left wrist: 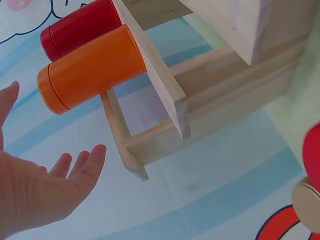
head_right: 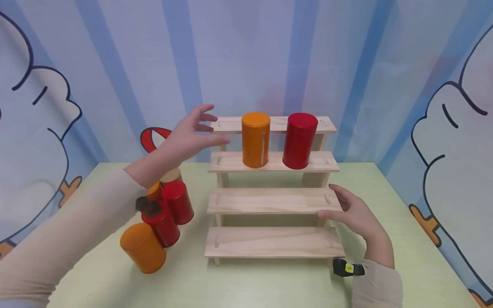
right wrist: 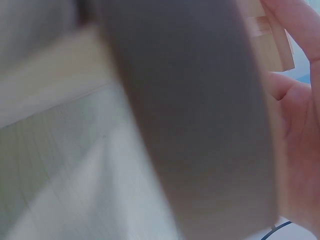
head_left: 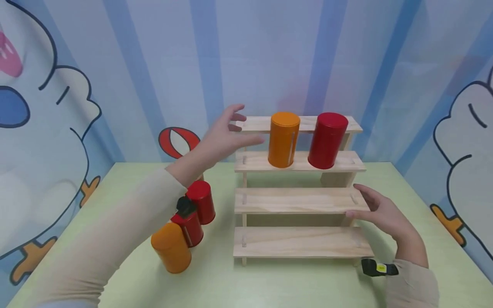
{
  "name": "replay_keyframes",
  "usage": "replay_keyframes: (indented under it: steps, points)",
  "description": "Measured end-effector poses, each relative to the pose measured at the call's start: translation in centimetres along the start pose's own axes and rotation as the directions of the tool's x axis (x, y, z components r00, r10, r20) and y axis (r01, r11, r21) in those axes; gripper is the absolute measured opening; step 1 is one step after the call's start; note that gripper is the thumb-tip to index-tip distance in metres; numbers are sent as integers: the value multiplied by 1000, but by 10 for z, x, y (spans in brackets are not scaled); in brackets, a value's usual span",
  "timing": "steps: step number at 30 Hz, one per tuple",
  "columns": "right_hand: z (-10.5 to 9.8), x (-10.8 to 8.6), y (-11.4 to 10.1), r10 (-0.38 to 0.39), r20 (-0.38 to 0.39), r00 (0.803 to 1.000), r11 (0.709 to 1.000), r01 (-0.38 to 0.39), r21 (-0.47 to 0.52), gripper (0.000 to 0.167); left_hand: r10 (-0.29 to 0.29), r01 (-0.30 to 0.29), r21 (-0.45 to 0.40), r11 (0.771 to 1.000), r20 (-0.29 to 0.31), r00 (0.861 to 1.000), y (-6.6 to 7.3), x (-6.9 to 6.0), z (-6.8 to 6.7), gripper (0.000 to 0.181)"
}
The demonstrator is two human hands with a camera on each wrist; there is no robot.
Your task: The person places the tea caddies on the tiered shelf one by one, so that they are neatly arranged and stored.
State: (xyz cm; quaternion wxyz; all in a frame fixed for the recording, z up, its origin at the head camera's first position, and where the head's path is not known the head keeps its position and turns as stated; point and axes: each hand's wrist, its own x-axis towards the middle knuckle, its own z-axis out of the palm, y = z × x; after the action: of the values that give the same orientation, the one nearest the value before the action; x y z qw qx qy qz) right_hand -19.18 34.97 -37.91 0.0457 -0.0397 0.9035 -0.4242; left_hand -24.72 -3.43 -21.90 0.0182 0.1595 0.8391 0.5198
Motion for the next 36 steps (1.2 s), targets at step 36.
replay_keyframes:
  steps: [36]
  points:
    - [-1,-1,2,-10,0,1000,1000,10,7,95,-4,36,153,988,-204,979,-130,-88,-84,84]
